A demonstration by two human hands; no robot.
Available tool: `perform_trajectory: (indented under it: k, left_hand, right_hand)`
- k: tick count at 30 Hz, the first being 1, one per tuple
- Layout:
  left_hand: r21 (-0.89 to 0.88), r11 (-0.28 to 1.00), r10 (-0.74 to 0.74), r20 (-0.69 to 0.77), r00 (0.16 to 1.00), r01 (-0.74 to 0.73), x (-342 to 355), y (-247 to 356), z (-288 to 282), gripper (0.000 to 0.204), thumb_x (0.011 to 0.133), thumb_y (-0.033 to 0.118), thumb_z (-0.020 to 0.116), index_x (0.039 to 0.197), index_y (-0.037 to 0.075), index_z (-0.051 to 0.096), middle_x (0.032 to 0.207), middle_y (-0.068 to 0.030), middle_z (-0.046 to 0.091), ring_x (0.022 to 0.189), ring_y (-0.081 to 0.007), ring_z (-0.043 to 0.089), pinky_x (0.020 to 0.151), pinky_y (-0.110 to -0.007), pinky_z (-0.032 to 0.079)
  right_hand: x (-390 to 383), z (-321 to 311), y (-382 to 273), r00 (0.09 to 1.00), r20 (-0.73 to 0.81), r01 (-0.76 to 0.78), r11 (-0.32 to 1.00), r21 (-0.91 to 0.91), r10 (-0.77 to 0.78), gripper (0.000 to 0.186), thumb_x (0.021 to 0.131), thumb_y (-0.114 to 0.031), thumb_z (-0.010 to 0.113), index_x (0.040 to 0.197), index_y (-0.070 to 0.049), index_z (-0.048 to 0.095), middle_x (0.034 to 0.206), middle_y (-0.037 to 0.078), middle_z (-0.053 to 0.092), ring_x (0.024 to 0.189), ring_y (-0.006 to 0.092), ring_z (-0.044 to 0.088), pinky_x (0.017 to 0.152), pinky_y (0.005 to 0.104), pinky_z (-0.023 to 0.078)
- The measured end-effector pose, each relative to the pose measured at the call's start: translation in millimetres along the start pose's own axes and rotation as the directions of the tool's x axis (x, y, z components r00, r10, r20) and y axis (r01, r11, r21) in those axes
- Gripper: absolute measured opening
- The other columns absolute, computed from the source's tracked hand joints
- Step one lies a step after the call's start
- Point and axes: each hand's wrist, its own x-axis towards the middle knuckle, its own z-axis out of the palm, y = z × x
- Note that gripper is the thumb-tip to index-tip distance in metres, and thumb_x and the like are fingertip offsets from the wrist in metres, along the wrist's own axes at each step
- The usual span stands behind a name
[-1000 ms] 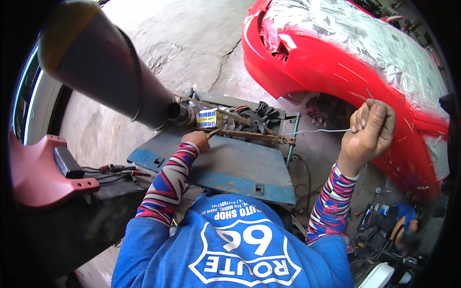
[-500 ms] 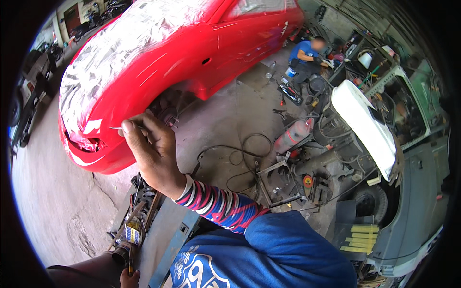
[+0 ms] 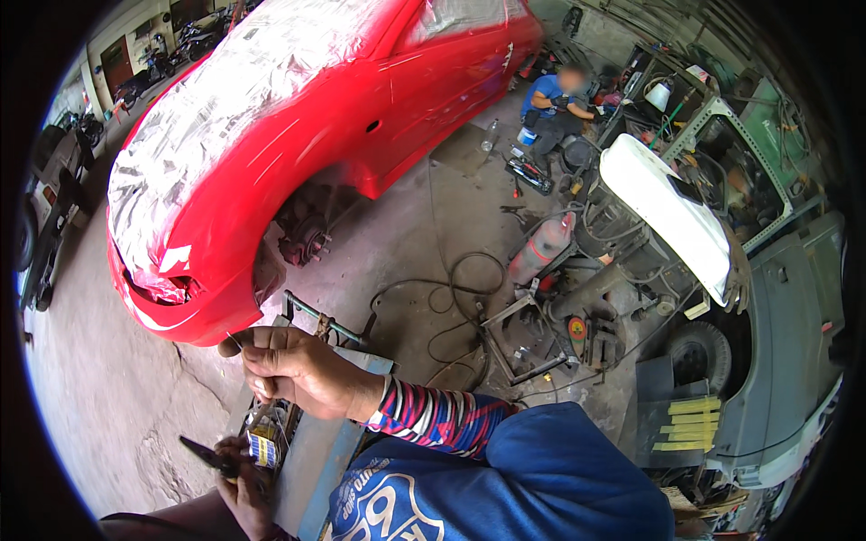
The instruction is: The person sits on the floor and works on a welding machine, adjusting cables and opening the casing. They use pliers to cut wires and manipulate internal components.
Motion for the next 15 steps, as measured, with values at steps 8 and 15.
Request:
perform_trajectory:
  k: [8,15]
  left_hand:
    - [-0.072,0.997,-0.037,0.006,0.999,0.037,29.9,0.9,47.4,0.039,0.103,0.017,0.063,0.134,-0.005,0.052,0.127,-0.0129,0.063,0.108,-0.0192,0.058,0.099,-0.035,0.045]
    - [0.457,0.889,0.014,-0.104,0.994,0.035,37.7,19.2,59.5,0.011,0.096,0.006,0.062,0.105,-0.001,0.066,0.092,-0.0089,0.066,0.083,-0.0169,0.058,0.077,-0.033,0.046]
  right_hand:
    - [-6.9,5.2,-30.7,1.0,0.007,0.022,0.984,0.176,-0.023,0.034,0.106,-0.022,0.059,0.133,-0.002,0.054,0.081,0.002,0.058,0.075,0.0119,0.055,0.076,0.0307,0.048]
    - [7.3,-39.3,-26.1,0.888,-0.302,0.359,0.933,-0.017,-0.347,0.011,0.105,-0.017,0.061,0.113,-0.01,0.058,0.085,0.0,0.056,0.074,0.0101,0.054,0.068,0.0291,0.049]
